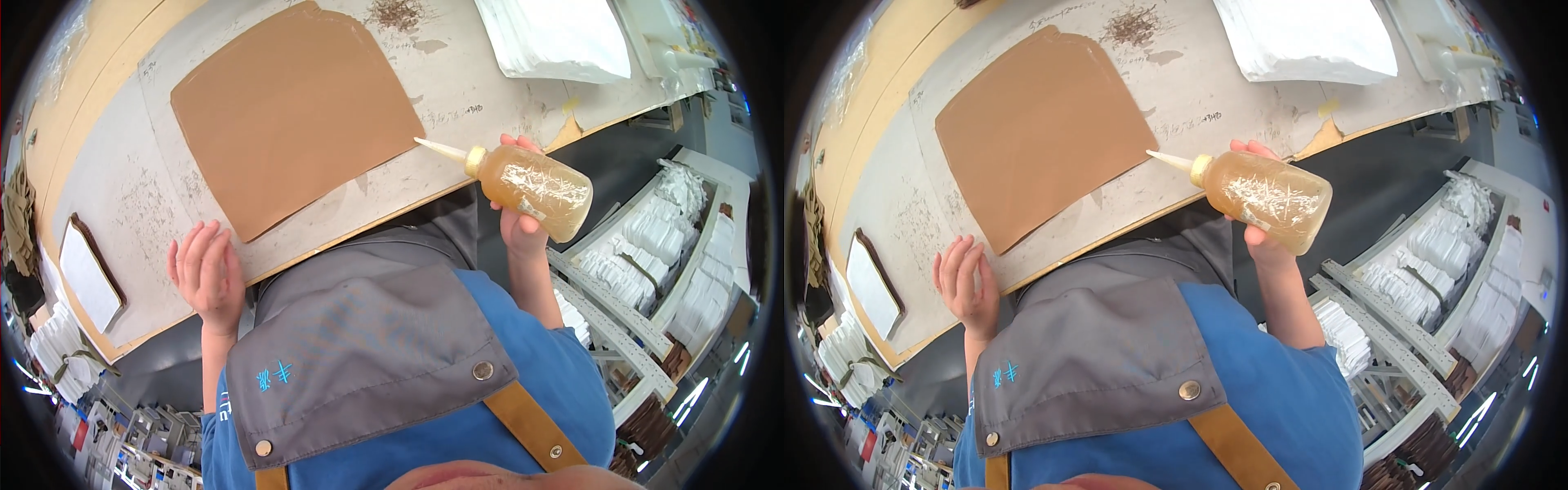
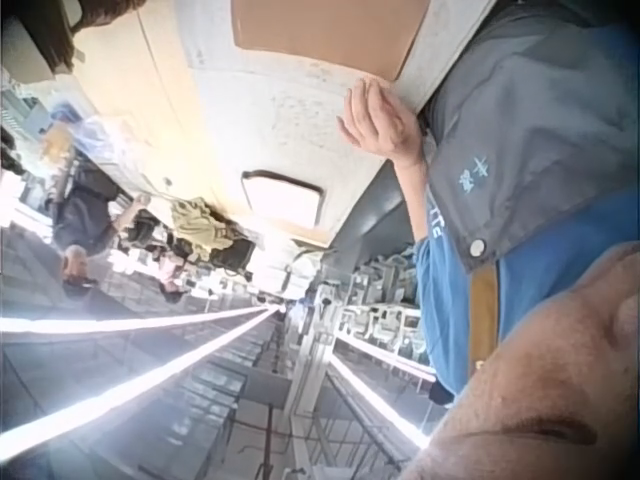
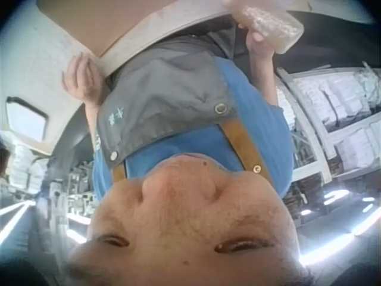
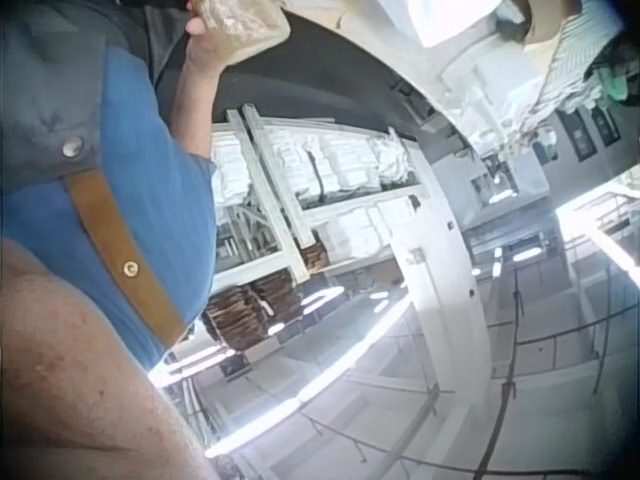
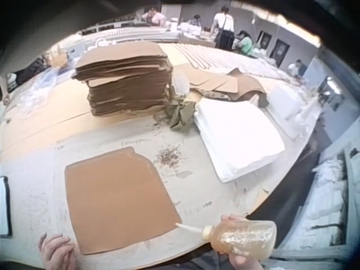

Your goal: Applying adhesive to leather pieces and attaching fabric or paper lining sheets.

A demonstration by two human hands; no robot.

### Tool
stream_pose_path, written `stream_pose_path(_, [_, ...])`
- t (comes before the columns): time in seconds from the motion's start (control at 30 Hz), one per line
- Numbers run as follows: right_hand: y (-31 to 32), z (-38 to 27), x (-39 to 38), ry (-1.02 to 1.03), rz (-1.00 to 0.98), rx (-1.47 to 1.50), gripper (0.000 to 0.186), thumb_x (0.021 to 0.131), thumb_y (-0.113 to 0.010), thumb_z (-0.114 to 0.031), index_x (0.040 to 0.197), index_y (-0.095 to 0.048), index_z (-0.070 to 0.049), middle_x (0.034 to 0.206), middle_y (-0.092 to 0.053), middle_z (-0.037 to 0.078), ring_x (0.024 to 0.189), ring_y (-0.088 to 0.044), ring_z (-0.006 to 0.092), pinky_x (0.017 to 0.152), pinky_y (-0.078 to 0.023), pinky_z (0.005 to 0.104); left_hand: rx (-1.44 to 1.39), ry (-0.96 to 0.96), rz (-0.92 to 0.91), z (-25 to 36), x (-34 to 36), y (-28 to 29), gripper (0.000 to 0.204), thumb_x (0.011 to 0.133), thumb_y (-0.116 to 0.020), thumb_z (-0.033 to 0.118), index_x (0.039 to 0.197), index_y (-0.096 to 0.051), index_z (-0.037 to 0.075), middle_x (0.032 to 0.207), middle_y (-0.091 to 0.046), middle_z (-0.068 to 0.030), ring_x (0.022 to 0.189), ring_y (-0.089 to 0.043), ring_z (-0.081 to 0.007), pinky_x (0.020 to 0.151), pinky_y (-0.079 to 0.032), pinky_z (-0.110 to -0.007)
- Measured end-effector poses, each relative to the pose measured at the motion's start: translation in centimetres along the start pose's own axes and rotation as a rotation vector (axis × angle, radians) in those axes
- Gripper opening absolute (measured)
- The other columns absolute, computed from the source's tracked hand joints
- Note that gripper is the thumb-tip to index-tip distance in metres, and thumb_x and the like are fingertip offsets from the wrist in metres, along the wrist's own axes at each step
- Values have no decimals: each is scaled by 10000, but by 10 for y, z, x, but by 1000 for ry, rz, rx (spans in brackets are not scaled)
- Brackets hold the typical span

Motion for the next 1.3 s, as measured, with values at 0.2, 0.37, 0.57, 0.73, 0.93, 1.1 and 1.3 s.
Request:
stream_pose_path(0.2, [-12,3,-7,-4,-25,63,1275,540,-933,-640,1495,-408,21,1468,-535,203,1105,-664,185,615,-561,209,13,82,7,-26,-14,6,272,866,-702,-46,1104,-722,86,1234,-706,-55,1195,-654,-218,1126,-374,-413])
stream_pose_path(0.37, [-33,12,-11,-18,-54,130,1289,527,-956,-603,1503,-392,21,1471,-530,207,1113,-661,190,616,-562,215,-10,93,31,-29,-17,8,252,863,-702,-52,1079,-728,76,1212,-716,-61,1169,-661,-213,1112,-390,-411])
stream_pose_path(0.57, [-56,23,-19,-65,-155,110,1302,518,-944,-620,1504,-386,23,1472,-519,226,1187,-634,223,785,-602,283,-59,109,62,-31,-18,9,236,854,-709,-56,1049,-735,74,1176,-729,-58,1139,-673,-210,1095,-409,-413])
stream_pose_path(0.73, [-83,20,-25,-1,-289,118,1187,594,-947,-546,1478,-418,45,1436,-545,207,1358,-528,285,1103,-481,414,-92,120,65,-33,-18,10,232,842,-715,-60,1031,-739,72,1161,-734,-58,1128,-677,-211,1083,-420,-409])
stream_pose_path(0.93, [-112,20,-32,-77,-356,50,1197,566,-959,-561,1466,-440,33,1429,-555,189,1342,-540,277,1096,-479,415,-139,97,76,-32,-18,12,247,821,-723,-66,1025,-739,73,1154,-736,-60,1107,-685,-209,1063,-429,-397])
stream_pose_path(1.1, [-138,17,-31,75,-538,18,1171,571,-962,-554,1460,-458,19,1431,-563,169,1327,-552,269,1081,-484,410,-163,48,31,-27,-15,11,263,796,-733,-44,1023,-740,88,1144,-733,-45,1092,-688,-208,1032,-451,-391])
stream_pose_path(1.3, [-177,3,-37,251,-728,-69,1066,578,-1003,-422,1418,-521,24,1413,-597,161,1281,-595,256,1083,-483,400,-179,19,-4,-26,-12,7,270,798,-727,-18,1039,-746,103,1139,-728,-30,1086,-688,-216,997,-469,-390])
Point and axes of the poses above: each hand's wrist, its own x-axis towards the middle knuckle, its own y-axis out of the back of the hand, z = x × y, the point moved 8 cm from there along x, towards the middle knuckle
